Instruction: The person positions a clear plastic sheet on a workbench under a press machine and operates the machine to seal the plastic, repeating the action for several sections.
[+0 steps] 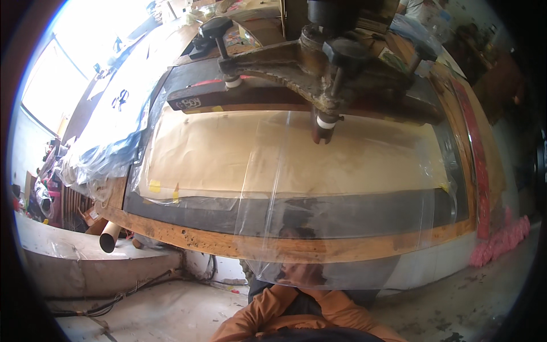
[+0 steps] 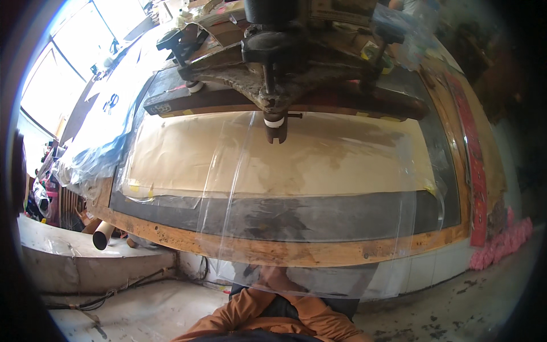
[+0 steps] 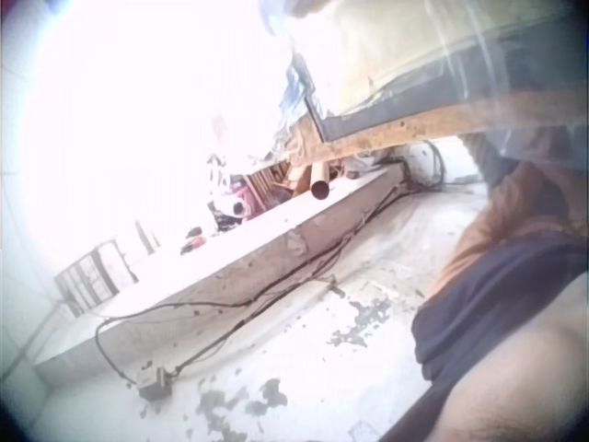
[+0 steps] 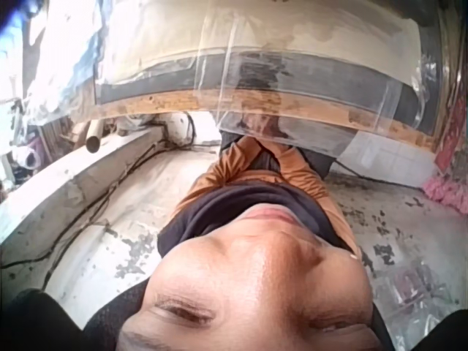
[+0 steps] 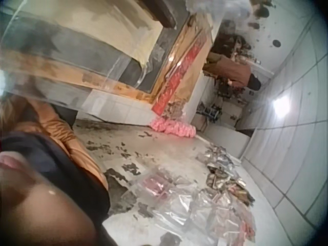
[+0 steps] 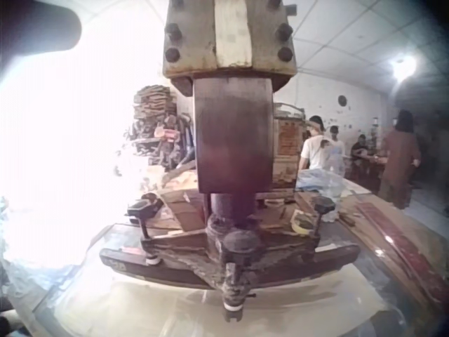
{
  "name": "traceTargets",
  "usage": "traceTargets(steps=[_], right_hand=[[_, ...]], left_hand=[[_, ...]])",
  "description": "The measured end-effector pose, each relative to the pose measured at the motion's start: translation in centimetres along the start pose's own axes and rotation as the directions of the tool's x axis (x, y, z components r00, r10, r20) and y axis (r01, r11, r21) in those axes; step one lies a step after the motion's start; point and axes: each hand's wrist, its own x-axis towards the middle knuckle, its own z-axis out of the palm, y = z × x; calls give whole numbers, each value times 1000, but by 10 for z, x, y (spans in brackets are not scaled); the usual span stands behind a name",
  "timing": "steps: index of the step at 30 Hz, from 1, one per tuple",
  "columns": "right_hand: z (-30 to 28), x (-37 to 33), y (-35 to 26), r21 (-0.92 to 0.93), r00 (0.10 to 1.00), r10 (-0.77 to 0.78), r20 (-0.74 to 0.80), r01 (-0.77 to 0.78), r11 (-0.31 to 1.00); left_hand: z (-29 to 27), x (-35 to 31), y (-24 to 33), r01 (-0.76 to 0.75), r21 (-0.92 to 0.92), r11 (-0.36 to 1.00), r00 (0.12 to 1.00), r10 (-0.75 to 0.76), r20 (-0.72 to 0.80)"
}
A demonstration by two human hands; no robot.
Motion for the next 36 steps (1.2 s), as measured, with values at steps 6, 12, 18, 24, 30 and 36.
traceTargets(steps=[6,12,18,24,30,36], right_hand=[[-94,-8,-34,-24,898,-248,-364,257,966],[-155,-67,-24,-649,885,-162,-436,-185,738],[-167,-68,15,-576,659,-152,-737,-492,653],[-207,-53,17,-506,619,-194,-761,-380,774],[-266,-27,17,-469,678,-227,-700,-195,861],[-272,13,20,-573,617,-338,-711,-229,786]], left_hand=[[-48,10,35,-336,223,915,831,399,-386],[-137,21,68,-505,814,289,496,868,0],[-137,54,142,-740,646,186,626,541,561],[-136,56,152,-808,537,242,583,462,668],[-125,37,177,-891,440,114,437,480,761],[-124,47,192,-716,501,486,689,609,393]])
